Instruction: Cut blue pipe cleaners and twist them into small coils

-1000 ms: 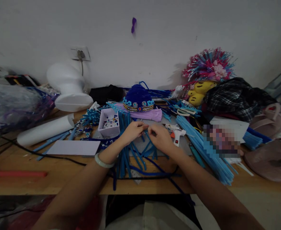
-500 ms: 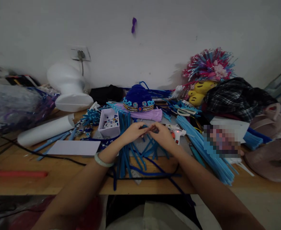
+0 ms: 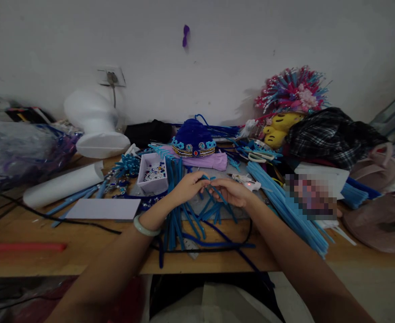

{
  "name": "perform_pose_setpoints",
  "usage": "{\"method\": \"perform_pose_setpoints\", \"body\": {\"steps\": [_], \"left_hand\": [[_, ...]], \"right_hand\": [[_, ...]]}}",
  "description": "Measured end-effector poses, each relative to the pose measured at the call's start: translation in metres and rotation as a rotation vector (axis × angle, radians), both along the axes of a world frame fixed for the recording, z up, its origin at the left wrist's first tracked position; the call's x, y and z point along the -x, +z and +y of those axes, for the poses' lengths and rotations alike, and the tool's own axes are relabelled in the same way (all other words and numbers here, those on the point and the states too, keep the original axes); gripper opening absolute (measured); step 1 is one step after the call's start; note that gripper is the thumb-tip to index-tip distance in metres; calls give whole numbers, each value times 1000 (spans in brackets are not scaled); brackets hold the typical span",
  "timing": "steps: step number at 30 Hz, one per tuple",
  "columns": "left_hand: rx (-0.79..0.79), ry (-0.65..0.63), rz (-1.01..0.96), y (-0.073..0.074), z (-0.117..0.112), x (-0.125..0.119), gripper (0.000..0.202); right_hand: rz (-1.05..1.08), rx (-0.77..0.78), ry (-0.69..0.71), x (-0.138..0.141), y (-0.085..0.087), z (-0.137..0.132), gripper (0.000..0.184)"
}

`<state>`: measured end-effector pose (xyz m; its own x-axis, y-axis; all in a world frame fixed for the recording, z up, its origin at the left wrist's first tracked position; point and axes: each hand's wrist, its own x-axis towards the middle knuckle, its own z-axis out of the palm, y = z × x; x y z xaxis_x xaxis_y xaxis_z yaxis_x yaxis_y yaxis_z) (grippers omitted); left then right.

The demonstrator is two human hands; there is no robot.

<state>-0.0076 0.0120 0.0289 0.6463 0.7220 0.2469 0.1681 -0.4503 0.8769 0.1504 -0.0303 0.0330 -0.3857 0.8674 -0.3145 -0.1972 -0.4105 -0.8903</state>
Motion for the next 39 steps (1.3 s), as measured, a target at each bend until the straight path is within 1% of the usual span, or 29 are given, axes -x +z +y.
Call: {"method": "perform_pose_setpoints", "body": {"steps": [2,5,8,10,12,15,17,19,20,21,22,23,24,25,26,28,29,31,33,35,37,39], "left_hand": [[-9,15,-25,-1,0,-1,12],[21,14,-64,-3,0,-3,12],[43,22,-51,-5,0,-5,12],[27,63,-6,-5,0,-6,12],[26,110,50,-4,0,-7,13],[83,151,104,-5,1,-8,16],[133,161,104,-6,1,-8,17],[193,170,55,-9,1,-9,19],[228,175,17,-9,1,-9,19],[262,178,-25,-9,1,-9,20],[288,175,-64,-9,1,-9,21],[307,164,-98,-8,1,-8,21],[319,141,-124,-6,0,-8,21],[323,113,-145,-5,0,-8,21],[322,86,-165,-3,0,-7,21],[306,46,-193,0,-2,-7,19],[294,35,-200,1,-2,-6,18],[260,25,-200,2,-2,-6,17],[213,32,-177,2,-3,-5,16],[135,60,-131,2,-2,-4,15],[31,95,-64,3,-2,-3,14],[-66,128,10,4,-3,-3,14]], "right_hand": [[15,20,-1,1,0,0,14],[28,18,-12,2,-1,-1,14],[-12,-54,-81,4,-3,0,12],[-110,-145,-158,5,-5,1,11],[-269,-298,-229,7,-7,2,12],[-602,-604,-297,10,-10,-1,13],[-853,-841,-304,13,-10,-5,11],[-1044,-1054,-271,16,-10,-9,10],[-1094,-1119,-255,18,-10,-10,9],[-1102,-1135,-254,19,-9,-11,9],[-1068,-1095,-274,20,-9,-11,9],[-988,-1002,-305,20,-7,-11,9],[-860,-862,-328,20,-6,-10,11],[-688,-692,-325,19,-4,-10,14],[-494,-511,-291,18,-2,-9,15],[-133,-182,-176,16,1,-8,16],[5,-60,-118,14,1,-7,15],[186,94,-38,12,0,-6,13],[281,146,-9,12,-4,-5,11],[293,121,-40,14,-8,-4,8],[197,37,-116,16,-11,-3,7],[-5,-122,-203,17,-12,-2,9]]}}
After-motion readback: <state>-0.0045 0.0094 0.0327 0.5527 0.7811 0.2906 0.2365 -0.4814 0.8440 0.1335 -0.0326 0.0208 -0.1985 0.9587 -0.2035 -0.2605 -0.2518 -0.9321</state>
